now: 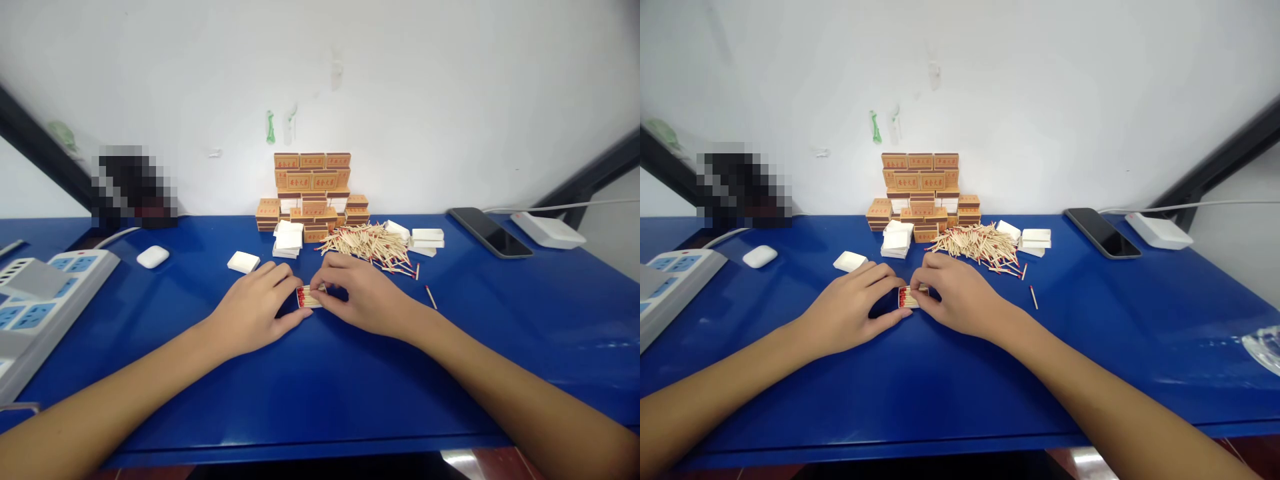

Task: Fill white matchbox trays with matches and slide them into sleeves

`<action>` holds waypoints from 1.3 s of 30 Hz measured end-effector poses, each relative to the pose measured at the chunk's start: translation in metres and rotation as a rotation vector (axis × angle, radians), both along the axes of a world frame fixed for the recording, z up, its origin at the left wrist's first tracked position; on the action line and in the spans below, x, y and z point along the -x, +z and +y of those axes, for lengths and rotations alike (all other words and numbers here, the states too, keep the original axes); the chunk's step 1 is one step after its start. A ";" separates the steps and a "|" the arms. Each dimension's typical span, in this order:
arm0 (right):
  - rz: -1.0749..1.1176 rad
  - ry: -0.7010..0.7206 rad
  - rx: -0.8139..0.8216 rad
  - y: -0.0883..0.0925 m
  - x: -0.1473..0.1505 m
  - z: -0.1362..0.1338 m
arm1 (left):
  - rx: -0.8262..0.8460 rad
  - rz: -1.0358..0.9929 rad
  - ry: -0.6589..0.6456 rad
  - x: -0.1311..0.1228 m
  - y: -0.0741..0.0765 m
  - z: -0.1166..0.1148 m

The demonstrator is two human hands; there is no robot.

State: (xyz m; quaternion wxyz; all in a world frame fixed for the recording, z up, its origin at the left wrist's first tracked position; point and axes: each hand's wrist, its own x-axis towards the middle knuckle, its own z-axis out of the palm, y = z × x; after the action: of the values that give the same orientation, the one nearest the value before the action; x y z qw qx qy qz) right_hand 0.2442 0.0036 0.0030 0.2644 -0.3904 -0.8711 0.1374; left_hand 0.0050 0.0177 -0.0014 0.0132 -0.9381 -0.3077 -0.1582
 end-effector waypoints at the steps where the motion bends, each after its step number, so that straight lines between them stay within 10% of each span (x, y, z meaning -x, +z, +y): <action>1: 0.000 0.018 0.010 0.001 -0.001 -0.001 | -0.002 -0.001 -0.003 0.000 0.000 0.000; 12: -0.033 0.044 -0.011 0.011 -0.006 -0.002 | 0.003 0.015 0.011 0.000 0.001 -0.001; 18: -0.108 -0.428 0.072 0.049 -0.087 -0.019 | 0.011 0.010 0.005 0.002 0.002 -0.002; 26: -0.155 -0.799 0.374 -0.003 -0.141 -0.065 | 0.006 0.009 0.008 0.004 0.003 -0.006; 31: -0.183 -0.717 0.296 -0.002 -0.118 -0.063 | 0.003 -0.002 0.003 0.006 0.003 -0.007; 39: -0.133 -0.154 0.217 0.027 -0.006 -0.022 | -0.006 0.011 0.005 0.007 0.002 -0.006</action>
State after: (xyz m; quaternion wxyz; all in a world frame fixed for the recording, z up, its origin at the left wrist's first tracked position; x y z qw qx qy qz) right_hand 0.2500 -0.0183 0.0299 0.1721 -0.4907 -0.8341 0.1838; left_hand -0.0016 0.0121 0.0005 0.0180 -0.9382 -0.3096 -0.1540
